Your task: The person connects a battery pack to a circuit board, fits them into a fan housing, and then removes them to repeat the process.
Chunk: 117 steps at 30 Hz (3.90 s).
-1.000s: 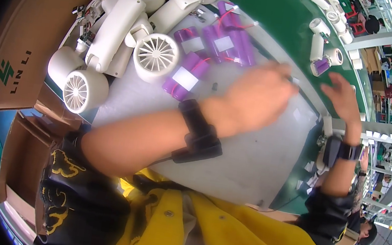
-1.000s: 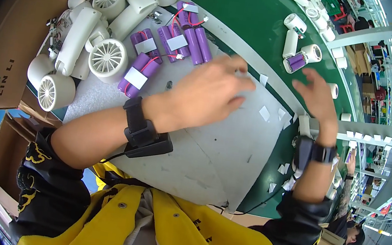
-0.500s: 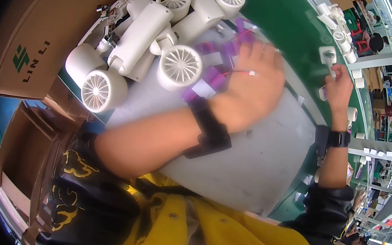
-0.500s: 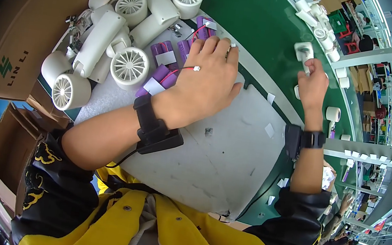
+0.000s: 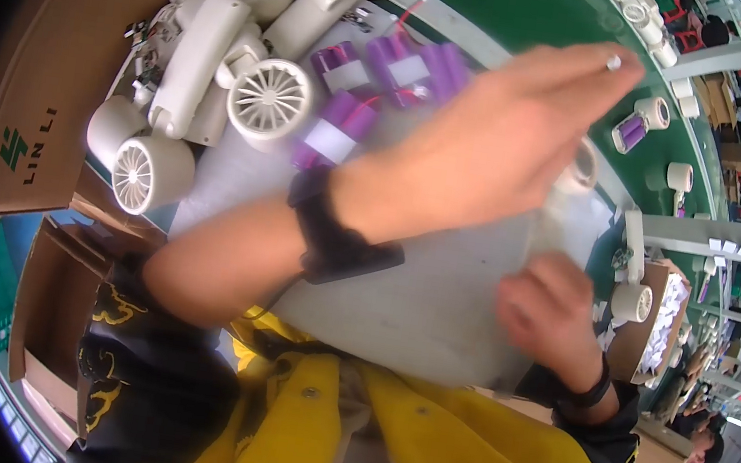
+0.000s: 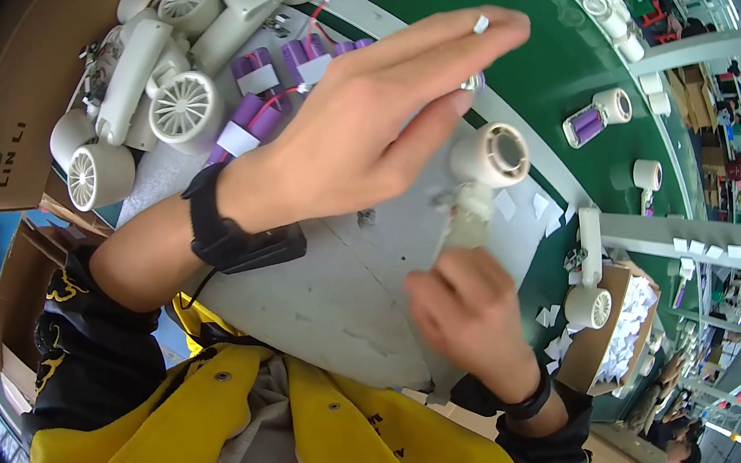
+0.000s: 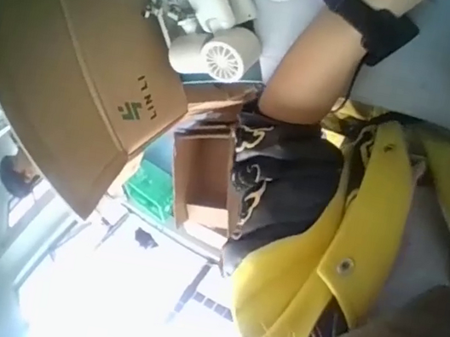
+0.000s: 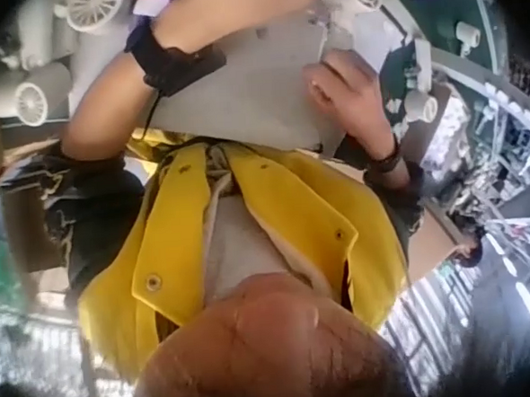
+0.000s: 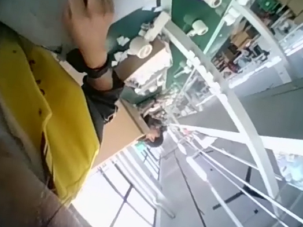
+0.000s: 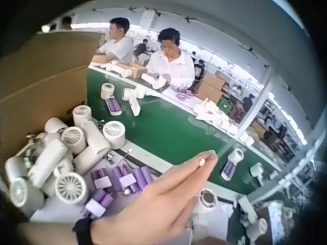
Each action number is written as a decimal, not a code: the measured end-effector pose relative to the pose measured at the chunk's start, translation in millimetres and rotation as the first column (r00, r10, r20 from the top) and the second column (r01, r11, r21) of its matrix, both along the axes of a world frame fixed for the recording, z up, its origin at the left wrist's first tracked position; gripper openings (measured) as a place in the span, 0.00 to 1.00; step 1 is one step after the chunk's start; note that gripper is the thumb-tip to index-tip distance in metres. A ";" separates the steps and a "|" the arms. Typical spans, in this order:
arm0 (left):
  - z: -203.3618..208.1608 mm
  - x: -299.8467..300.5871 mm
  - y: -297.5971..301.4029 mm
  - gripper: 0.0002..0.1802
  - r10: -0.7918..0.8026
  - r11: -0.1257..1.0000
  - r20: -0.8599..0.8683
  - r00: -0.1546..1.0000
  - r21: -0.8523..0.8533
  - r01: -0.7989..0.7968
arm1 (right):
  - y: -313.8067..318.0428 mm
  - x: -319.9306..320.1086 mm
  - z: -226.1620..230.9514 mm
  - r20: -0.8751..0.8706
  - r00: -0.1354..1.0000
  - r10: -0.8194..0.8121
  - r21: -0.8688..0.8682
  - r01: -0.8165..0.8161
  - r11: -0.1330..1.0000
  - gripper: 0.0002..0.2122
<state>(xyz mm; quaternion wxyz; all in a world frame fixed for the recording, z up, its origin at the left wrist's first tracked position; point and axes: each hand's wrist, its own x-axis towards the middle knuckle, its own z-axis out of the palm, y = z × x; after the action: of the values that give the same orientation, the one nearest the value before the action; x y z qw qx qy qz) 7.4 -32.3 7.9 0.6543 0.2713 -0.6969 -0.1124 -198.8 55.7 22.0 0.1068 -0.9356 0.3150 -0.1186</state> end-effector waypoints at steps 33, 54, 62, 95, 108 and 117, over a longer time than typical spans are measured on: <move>-16.5 10.4 21.7 0.19 -0.627 0.611 0.205 0.751 0.728 0.310 | -15.5 1.2 -38.0 0.563 0.732 -0.384 0.109 0.394 0.912 0.13; -3.6 15.6 16.6 0.15 -0.740 0.471 0.102 0.664 0.785 0.404 | -12.7 12.2 -30.6 0.472 0.801 -0.369 0.115 0.359 0.926 0.14; -15.6 19.5 11.2 0.15 -0.671 0.678 0.286 0.684 0.611 0.408 | -18.4 8.0 -23.3 0.342 0.913 -0.222 0.006 0.235 0.972 0.16; -5.3 12.7 11.8 0.10 -0.670 0.112 -0.244 0.701 0.900 0.421 | -20.8 -10.5 -12.6 0.423 0.841 -0.337 0.305 0.218 0.927 0.07; -7.6 16.0 10.9 0.08 -0.691 0.175 -0.207 0.692 0.882 0.439 | -23.9 -3.6 -18.2 0.416 0.865 -0.282 0.113 0.259 0.959 0.05; -11.0 16.5 11.3 0.17 -0.733 0.149 -0.231 0.640 0.863 0.482 | -20.8 -7.2 -15.5 0.358 0.891 -0.280 0.060 0.277 0.959 0.06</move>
<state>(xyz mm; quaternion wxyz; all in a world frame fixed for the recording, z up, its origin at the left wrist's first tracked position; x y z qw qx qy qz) 23.9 -21.0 -3.1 0.2197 0.2674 -0.6547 -0.6720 -206.0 34.9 6.5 0.1483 -0.8423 0.4210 -0.3022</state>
